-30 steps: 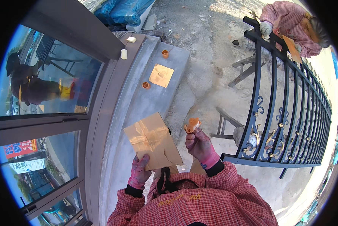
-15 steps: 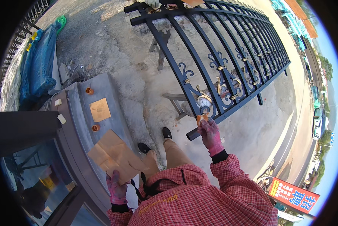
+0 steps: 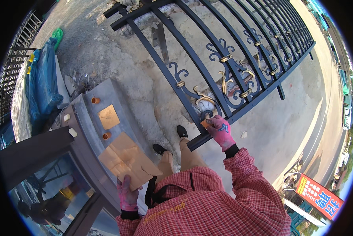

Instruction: The person rubs a small block of material against the ornate metal bars of a gate to polish or clean them. They repeatedly dip the block into a small cup of liquid and continue rubbing different sections of the gate's decorative elements.

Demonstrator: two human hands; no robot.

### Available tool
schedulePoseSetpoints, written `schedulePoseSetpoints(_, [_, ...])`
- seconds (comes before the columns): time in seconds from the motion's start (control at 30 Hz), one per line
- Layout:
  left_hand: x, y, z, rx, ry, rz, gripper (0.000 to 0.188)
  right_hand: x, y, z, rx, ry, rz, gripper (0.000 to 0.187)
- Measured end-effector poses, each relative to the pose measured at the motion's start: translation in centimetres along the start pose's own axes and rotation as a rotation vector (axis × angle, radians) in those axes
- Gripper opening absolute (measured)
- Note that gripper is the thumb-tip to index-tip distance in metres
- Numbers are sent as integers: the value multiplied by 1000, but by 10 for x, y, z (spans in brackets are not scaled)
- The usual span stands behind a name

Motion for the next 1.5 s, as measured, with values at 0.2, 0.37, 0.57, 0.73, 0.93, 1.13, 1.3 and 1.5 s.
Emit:
schedulePoseSetpoints(0.2, [-14,0,0,7,12,2,48,6,1,-12,-22,198,-68,22])
schedulePoseSetpoints(0.37, [-24,-3,-2,-2,25,-44,48,9,3,-32,-177,322,-68,22])
schedulePoseSetpoints(0.57, [-36,-4,-1,-24,22,52,47,1,5,-47,-224,228,-6,17])
schedulePoseSetpoints(0.73, [-47,-7,-6,-24,41,25,47,7,6,-44,-332,443,-64,16])
schedulePoseSetpoints(0.93, [-47,-8,-5,-25,46,10,45,11,9,-46,-384,416,1,14])
schedulePoseSetpoints(1.13, [-44,-6,0,-5,67,-11,45,14,10,-28,-270,369,44,18])
schedulePoseSetpoints(1.3, [-56,-9,-3,-8,81,21,45,2,8,-45,-267,472,42,20])
schedulePoseSetpoints(1.5, [-56,-12,-3,-20,48,1,44,12,21,-86,-473,941,-131,22])
Point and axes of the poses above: each hand's wrist, its own y-axis towards the middle knuckle, its own x-axis out of the back of the hand, z = x × y, the point moved 8 cm from there along y, towards the middle knuckle, and after that the axes turned 7 degrees about -z, right-handed, at the moved point
